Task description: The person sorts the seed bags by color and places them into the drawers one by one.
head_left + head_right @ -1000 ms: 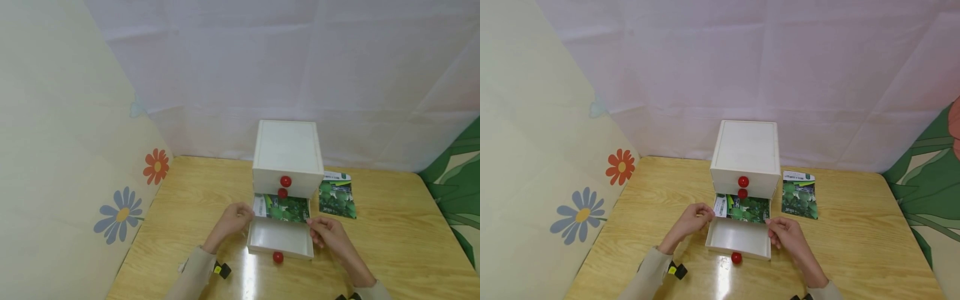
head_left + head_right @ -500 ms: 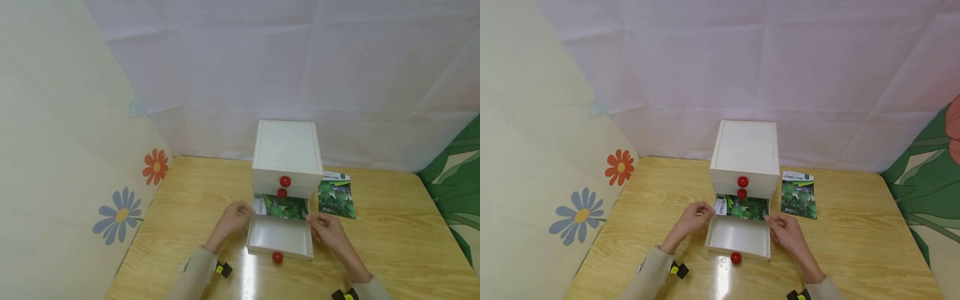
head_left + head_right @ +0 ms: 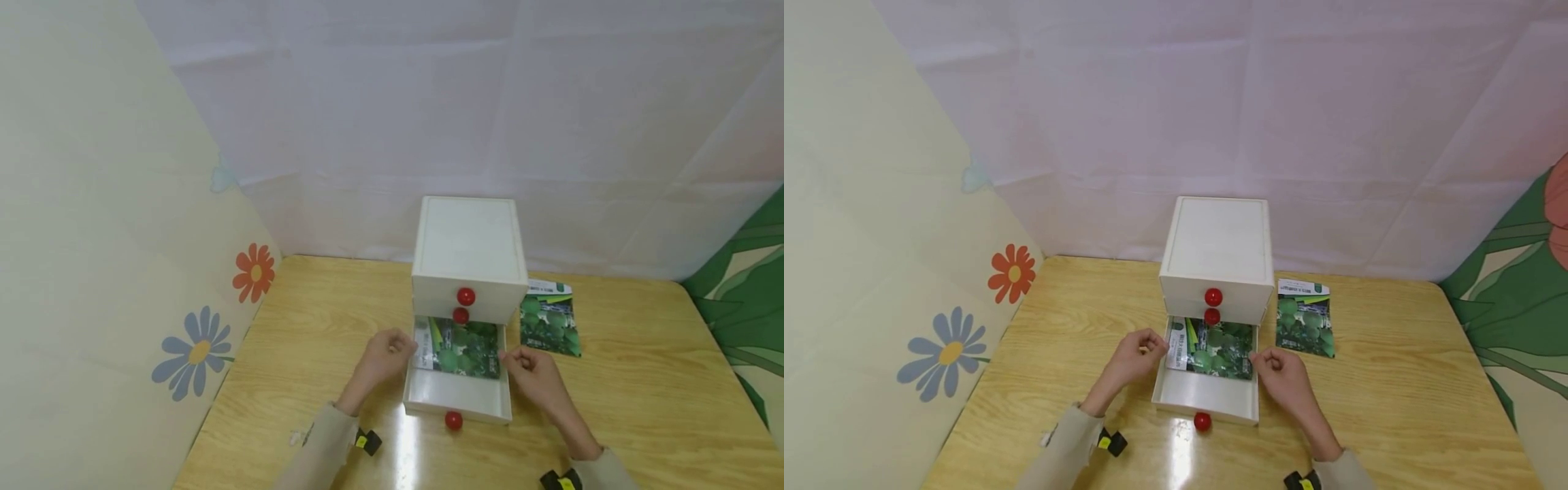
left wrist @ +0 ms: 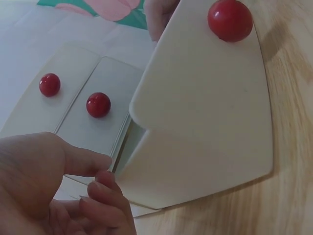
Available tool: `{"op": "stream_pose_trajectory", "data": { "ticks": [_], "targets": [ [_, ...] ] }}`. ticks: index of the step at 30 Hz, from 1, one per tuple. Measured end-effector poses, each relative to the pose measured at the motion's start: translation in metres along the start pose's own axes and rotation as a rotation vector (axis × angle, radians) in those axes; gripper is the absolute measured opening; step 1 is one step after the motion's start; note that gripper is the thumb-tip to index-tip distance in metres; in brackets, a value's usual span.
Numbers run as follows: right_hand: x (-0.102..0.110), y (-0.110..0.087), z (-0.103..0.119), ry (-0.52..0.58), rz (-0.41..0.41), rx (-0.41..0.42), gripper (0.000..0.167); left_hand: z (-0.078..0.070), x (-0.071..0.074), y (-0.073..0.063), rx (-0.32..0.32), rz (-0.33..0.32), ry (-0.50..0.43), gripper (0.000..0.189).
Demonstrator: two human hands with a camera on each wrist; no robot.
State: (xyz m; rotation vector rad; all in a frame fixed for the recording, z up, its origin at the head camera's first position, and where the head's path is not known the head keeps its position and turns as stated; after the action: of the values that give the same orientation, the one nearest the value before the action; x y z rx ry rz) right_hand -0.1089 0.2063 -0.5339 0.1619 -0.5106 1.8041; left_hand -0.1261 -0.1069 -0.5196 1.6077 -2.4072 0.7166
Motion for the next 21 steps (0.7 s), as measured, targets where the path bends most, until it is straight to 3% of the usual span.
{"op": "stream_pose_trajectory", "data": {
  "ticks": [9,15,21],
  "targets": [
    [0.011,0.005,-0.007,-0.069,-0.023,0.039,0.027,-0.012,-0.005,0.0,-0.024,0.01,0.022,0.019],
    [0.025,0.01,-0.011,-0.115,-0.054,0.091,0.026,-0.018,-0.01,0.001,-0.075,0.016,0.014,0.02],
    [0.037,0.017,-0.017,-0.149,-0.076,0.141,0.023,-0.024,-0.018,0.0,-0.065,0.028,0.013,0.023]
  ]
}}
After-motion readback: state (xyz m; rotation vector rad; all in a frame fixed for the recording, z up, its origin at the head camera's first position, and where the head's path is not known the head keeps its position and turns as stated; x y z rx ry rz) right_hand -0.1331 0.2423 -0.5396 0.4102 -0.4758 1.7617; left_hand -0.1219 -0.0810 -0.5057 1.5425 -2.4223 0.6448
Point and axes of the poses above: each hand's wrist, its own y-axis towards the middle knuckle, its own x-axis out of the back of the hand, z = x × y, the point moved 2 cm from there along y, towards the middle knuckle, and after that the axes turned 12 degrees about z, right-handed, at the moved point
